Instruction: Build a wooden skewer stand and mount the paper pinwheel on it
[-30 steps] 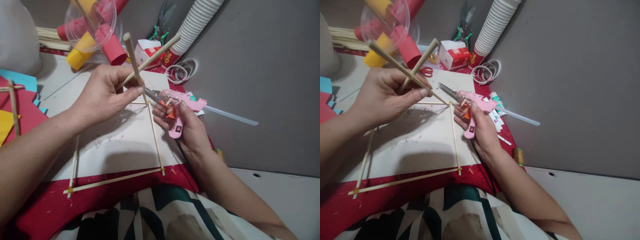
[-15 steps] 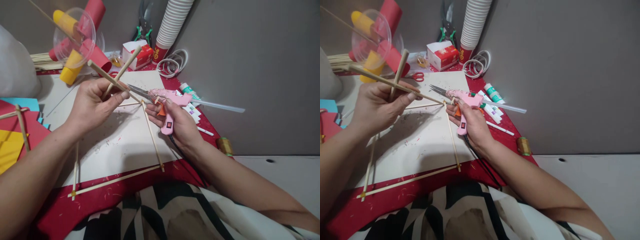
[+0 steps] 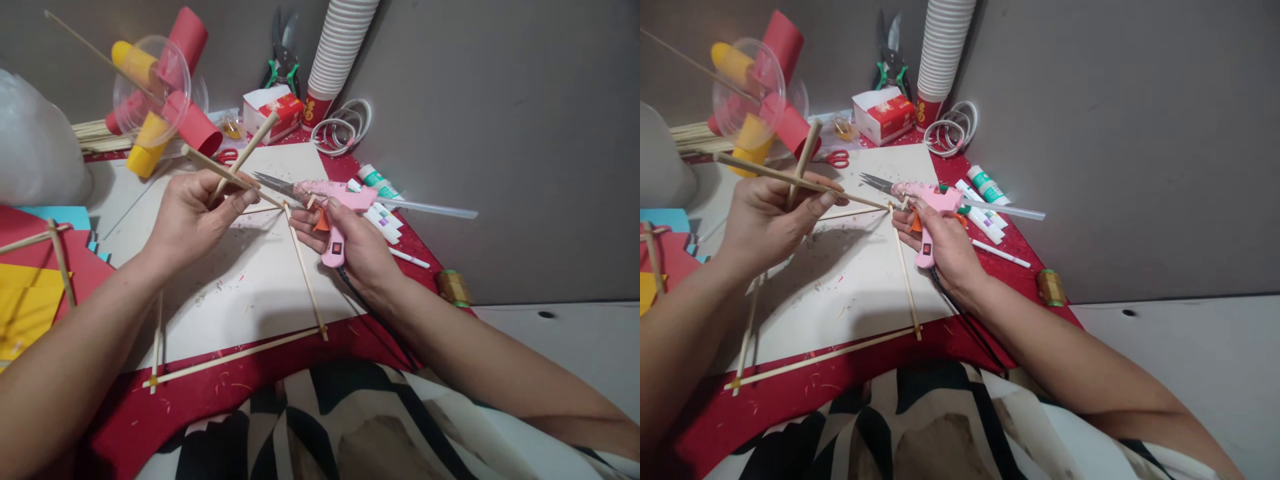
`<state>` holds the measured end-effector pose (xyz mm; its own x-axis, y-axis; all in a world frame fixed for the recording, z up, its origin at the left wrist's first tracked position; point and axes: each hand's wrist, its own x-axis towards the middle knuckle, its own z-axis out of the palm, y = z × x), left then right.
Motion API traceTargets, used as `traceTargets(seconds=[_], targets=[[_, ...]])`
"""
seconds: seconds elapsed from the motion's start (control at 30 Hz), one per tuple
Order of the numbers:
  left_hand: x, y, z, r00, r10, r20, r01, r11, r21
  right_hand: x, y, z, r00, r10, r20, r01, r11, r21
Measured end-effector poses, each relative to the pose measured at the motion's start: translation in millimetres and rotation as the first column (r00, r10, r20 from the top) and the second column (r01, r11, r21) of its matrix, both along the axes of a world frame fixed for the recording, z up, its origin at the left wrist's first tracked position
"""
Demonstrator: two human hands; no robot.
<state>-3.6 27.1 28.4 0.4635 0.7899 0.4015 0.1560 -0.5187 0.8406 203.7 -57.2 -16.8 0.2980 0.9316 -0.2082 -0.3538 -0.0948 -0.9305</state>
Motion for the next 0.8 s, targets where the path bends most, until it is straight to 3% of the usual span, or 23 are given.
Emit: traceTargets(seconds=[0.4,0.8], targets=[[-1,4,-2.6,1.0,0.009,0.002,-0.009,0.999,0.032,-2,-1,7.0,0.998,-0.018,-0.057,0.016,0.999,-0.039],[-3,-1,6.5,0.997,0.028,-0.068,-0.028,1.0,-0.004,3,-9,16.1,0.999,-0.024,-0.031,0.025,0.998,0.051]])
